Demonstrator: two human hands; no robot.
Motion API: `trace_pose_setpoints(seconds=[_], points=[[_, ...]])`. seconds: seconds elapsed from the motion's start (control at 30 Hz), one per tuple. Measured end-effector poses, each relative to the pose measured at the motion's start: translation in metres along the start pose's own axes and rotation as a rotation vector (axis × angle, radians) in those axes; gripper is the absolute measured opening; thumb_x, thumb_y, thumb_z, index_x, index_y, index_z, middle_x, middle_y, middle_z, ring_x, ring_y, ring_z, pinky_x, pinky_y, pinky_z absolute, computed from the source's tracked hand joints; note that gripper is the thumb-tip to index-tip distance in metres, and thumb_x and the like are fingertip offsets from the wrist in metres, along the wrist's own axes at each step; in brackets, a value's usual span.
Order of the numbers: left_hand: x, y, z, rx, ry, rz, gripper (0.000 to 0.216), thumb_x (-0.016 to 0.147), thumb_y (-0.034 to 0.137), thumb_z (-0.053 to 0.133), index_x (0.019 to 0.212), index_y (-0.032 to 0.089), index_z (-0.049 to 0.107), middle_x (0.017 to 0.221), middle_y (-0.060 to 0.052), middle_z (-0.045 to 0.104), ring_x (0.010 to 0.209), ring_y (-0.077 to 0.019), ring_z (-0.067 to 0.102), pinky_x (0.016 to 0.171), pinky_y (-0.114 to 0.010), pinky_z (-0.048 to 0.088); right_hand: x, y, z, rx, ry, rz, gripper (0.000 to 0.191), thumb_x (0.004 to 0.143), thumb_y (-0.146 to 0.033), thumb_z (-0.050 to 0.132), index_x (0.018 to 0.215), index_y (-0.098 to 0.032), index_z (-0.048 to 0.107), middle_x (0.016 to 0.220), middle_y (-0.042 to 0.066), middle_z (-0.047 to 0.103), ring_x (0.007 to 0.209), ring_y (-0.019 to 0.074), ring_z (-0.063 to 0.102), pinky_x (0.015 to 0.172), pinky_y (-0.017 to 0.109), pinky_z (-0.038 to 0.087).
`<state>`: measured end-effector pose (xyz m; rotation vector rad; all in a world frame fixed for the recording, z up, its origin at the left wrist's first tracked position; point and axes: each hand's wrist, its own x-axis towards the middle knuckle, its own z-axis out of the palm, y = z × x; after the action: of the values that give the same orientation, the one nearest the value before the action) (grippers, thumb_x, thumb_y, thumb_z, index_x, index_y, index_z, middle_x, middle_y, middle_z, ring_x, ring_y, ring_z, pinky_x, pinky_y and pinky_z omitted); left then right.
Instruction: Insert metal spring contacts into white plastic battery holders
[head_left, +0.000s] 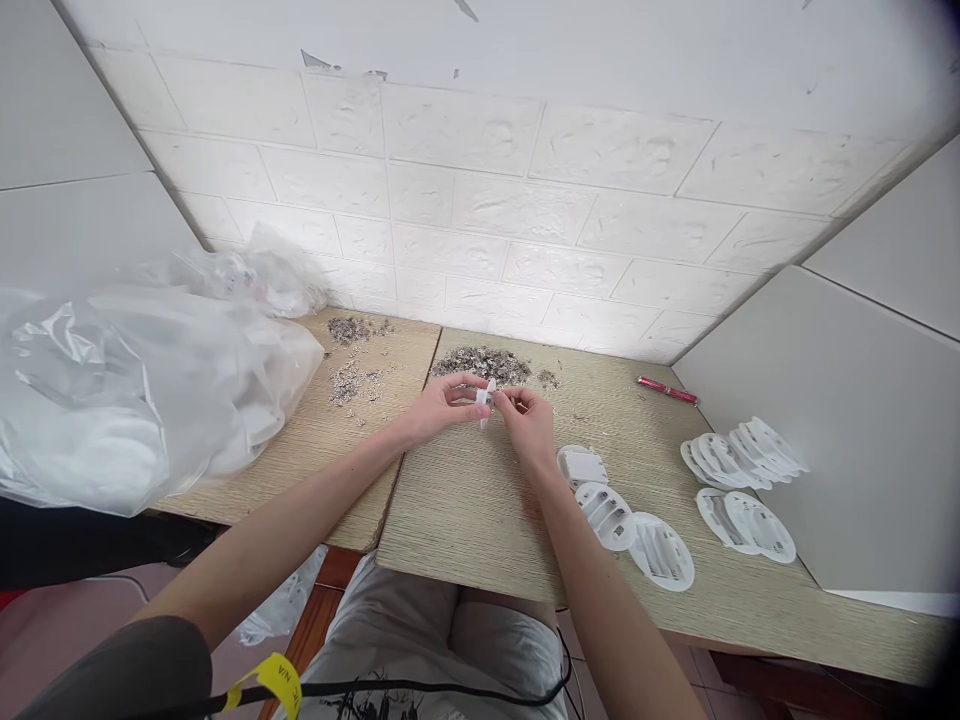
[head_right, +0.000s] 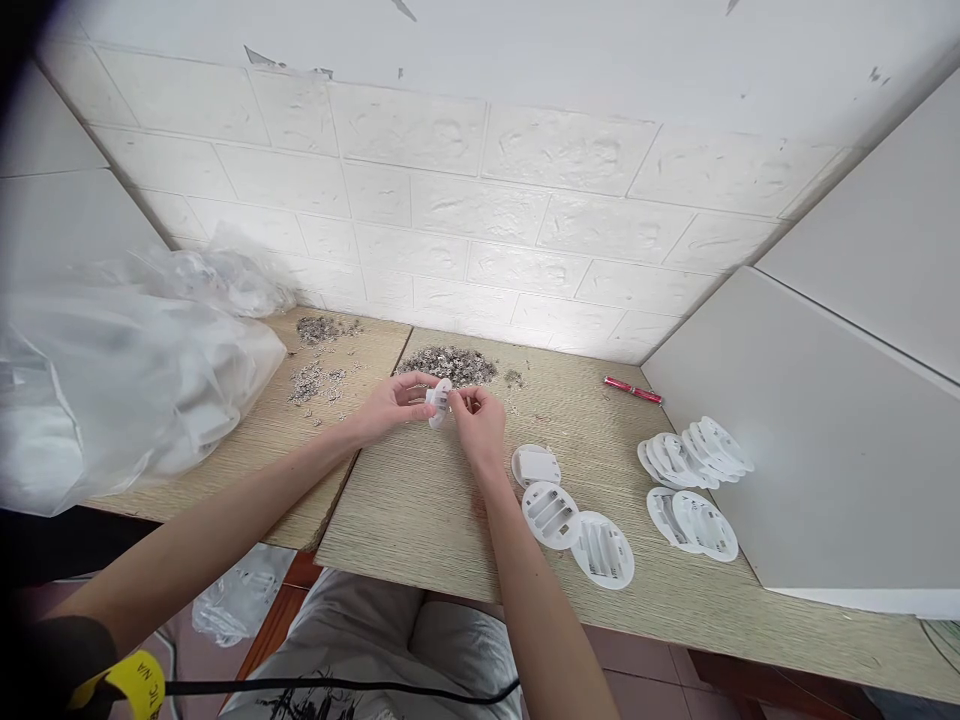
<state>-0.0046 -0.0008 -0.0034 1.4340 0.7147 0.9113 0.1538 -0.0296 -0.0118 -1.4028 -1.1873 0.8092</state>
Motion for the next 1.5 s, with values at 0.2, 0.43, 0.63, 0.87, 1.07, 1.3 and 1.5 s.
trace_pose_setpoints(seconds=[0.2,0.43,0.63,0.87,1.07,1.3,1.5], points=[[0.000,0.000,-0.001,-0.001,-0.006,-0.009,0.046,0.066,0.035,0.079,0.104,0.016,0.063,0.105,-0.010,0.064,0.103,-0.0229,0.058,0.089,-0.039,0.045,0.000,0.001,0.001,0.016,0.011,-0.025,0.024,0.073,-0.039,0.065,0.075,-0.015,0.068,0.065,0.001,0.061,0.059,0.0133,0.047,0.057,0.027,0.036],[0.004,-0.005,-0.004,-0.108,0.024,-0.013,0.045,0.066,0.039,0.079,0.103,0.017,0.064,0.105,-0.008,0.066,0.098,-0.0207,0.061,0.088,-0.036,0.045,0.004,0.001,-0.006,0.053,-0.054,-0.009,0.027,0.073,-0.039,0.061,0.082,-0.016,0.071,0.072,0.004,0.067,0.061,0.0147,0.052,0.056,0.027,0.038],[0.008,-0.005,-0.004,-0.302,0.056,-0.031,0.041,0.068,0.042,0.078,0.098,0.016,0.067,0.103,-0.009,0.067,0.090,-0.0175,0.061,0.084,-0.033,0.046,0.009,0.000,-0.016,0.152,-0.121,0.013,0.041,0.073,-0.036,0.056,0.107,-0.015,0.065,0.082,0.005,0.070,0.055,0.0109,0.047,0.051,0.026,0.036],[0.009,-0.001,-0.005,-0.373,0.111,-0.049,0.036,0.072,0.042,0.074,0.095,0.014,0.068,0.096,-0.008,0.067,0.087,-0.0164,0.060,0.080,-0.030,0.045,0.006,-0.001,-0.018,-0.014,-0.170,-0.111,0.034,0.082,-0.039,0.054,0.106,-0.015,0.060,0.088,0.007,0.072,0.056,0.0127,0.057,0.062,0.030,0.045],[0.011,-0.005,-0.007,-0.380,0.141,-0.043,0.034,0.073,0.044,0.073,0.091,0.015,0.068,0.092,-0.006,0.066,0.082,-0.0142,0.058,0.075,-0.027,0.044,0.006,0.003,-0.020,-0.386,-0.114,-0.293,0.024,0.087,-0.031,0.050,0.094,-0.018,0.068,0.089,0.007,0.071,0.076,0.0195,0.061,0.073,0.034,0.045],[0.013,-0.006,-0.009,-0.368,0.216,-0.054,0.039,0.069,0.049,0.073,0.088,0.015,0.067,0.087,-0.006,0.065,0.080,-0.0153,0.057,0.072,-0.028,0.043,0.010,0.014,-0.019,-0.847,-0.097,-0.365,0.014,0.085,-0.020,0.053,0.078,-0.019,0.064,0.091,0.011,0.065,0.093,0.0273,0.053,0.074,0.036,0.040],[0.013,-0.006,-0.010,-0.365,0.228,-0.060,0.040,0.070,0.052,0.071,0.086,0.015,0.066,0.084,-0.006,0.065,0.074,-0.0150,0.056,0.067,-0.028,0.043,0.006,0.007,-0.014,-0.684,-0.071,-0.373,0.015,0.090,-0.025,0.043,0.085,-0.020,0.056,0.082,0.008,0.064,0.078,0.0219,0.054,0.066,0.031,0.037]])
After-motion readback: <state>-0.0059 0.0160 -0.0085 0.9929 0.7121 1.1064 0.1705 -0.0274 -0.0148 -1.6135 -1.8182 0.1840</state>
